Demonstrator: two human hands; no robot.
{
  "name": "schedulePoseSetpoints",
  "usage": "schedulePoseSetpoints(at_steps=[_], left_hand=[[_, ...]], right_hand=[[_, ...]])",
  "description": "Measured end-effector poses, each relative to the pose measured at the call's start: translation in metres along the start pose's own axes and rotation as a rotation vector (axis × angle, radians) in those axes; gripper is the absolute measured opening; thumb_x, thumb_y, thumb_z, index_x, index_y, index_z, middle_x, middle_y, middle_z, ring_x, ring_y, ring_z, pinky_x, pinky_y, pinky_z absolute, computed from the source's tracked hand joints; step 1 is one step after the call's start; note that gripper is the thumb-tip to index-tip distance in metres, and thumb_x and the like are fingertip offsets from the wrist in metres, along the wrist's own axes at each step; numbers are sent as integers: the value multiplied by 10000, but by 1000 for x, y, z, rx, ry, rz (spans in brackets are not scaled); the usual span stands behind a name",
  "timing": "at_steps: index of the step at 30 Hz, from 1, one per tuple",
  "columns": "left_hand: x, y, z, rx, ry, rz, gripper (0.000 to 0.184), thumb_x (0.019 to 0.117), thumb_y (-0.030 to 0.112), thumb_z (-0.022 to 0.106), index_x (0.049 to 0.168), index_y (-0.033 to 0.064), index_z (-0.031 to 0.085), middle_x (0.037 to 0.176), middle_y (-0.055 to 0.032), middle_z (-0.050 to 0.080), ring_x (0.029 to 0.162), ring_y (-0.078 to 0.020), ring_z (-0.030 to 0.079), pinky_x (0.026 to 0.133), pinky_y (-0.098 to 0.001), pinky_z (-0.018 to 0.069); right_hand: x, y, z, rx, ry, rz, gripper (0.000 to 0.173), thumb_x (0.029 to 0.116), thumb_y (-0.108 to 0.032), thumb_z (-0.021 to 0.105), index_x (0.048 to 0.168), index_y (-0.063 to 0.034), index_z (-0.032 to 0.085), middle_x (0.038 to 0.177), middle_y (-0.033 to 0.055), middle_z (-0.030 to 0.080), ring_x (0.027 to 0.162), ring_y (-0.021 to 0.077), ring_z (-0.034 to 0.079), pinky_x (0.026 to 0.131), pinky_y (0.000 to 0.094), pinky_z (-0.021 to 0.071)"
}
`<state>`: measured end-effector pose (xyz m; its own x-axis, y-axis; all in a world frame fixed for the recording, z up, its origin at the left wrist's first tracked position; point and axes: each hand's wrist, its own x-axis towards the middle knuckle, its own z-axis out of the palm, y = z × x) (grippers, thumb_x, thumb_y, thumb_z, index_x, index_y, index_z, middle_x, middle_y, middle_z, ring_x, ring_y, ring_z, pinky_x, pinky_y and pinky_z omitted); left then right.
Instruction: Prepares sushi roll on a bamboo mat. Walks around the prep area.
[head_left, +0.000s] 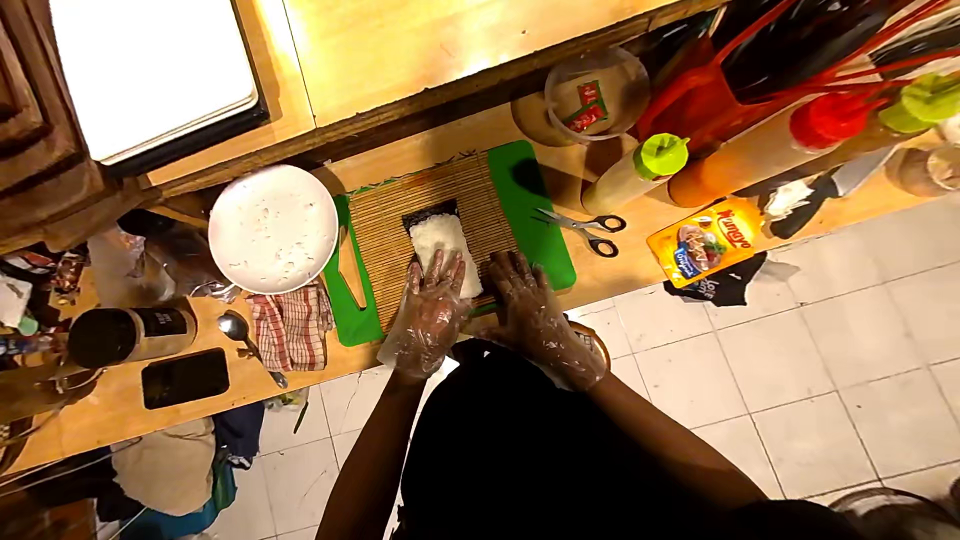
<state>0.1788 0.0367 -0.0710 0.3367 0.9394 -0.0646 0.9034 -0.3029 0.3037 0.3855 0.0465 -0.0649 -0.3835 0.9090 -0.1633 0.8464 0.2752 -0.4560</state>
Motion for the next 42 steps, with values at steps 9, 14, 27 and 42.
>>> schedulePoseSetpoints(at_steps=[9,14,27,42], left_hand=[[-9,17,4,16,7,-62,684,1066,486,336,1615,82,295,1706,-47,213,1594,-255,64,1260,-621,18],[-16,45,0,59,-50,-100,702,1068,521,302,1578,42,366,1683,-92,274,1581,-258,161,1272,-584,93],[-8,51,1,58,-48,-138,763,1051,572,304,1579,23,351,1689,-128,242,1584,-268,140,1280,-564,88],[-12,44,9,31,-27,-160,772,1052,563,313,1594,15,305,1699,-134,205,1587,-271,125,1282,-565,88]], right_hand=[[-3,-4,1,-31,-30,12,1141,754,-754,717,1607,-101,333,1708,87,224,1591,309,119,1245,653,132],[2,-8,12,-70,46,-19,949,820,-577,710,1576,-99,395,1672,106,308,1563,313,225,1228,630,208],[2,-6,19,-95,72,-38,879,875,-521,680,1587,-104,376,1686,87,283,1569,292,210,1228,619,214],[7,-11,21,-121,47,-53,933,857,-473,718,1606,-75,327,1694,107,255,1567,316,208,1233,629,190]])
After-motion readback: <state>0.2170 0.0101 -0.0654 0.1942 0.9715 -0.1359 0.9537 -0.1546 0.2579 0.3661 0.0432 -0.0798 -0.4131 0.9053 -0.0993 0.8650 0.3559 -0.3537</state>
